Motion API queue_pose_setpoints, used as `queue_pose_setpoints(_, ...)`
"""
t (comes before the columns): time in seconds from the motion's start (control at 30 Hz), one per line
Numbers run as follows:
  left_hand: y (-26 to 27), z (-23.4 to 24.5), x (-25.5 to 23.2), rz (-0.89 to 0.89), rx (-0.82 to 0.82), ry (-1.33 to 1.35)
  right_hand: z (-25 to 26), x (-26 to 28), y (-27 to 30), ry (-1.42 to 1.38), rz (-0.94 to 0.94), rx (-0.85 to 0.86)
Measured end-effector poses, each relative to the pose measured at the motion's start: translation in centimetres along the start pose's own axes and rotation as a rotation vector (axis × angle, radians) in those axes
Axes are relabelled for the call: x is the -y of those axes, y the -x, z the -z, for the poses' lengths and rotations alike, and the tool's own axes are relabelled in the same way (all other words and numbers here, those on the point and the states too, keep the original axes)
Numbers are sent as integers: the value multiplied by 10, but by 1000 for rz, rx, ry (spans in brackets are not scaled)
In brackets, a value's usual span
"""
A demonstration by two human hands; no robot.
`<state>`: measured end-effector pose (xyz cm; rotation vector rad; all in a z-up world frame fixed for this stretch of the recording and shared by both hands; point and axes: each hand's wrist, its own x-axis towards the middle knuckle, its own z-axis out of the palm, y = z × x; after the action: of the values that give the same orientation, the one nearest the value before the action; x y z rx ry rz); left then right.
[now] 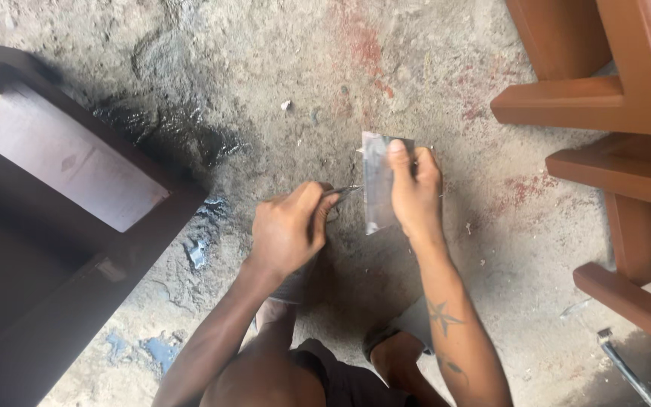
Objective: The person uses sandpaper to smooth the surface of a brown wooden cabinet, focusing on edges and corners. They switch between two pieces of sandpaper, rubbing them together to clean the abrasive surface before continuing to sand the furniture.
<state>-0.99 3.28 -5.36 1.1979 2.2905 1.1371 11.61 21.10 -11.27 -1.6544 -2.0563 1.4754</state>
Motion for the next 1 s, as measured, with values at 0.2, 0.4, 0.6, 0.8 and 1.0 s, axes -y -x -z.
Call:
queue_pose_setpoints(0.2,-3,2,-5,-30,-103,-74,-23,14,15,96,78,-82)
queue_pose_setpoints(0.4,-22,13,2,69,-191,60,-18,-5,62,371,39,313)
queue_pose_setpoints(0.6,-25,11,8,80,-59,-96,59,13,41,168,244,150)
queue_pose_setpoints(0.8,-13,0,16,-101,-36,-161,69,20,27,-488,257,295)
queue_pose_setpoints(1.0,-11,20,34,-162,-63,-279,42,18,0,-33,178,231)
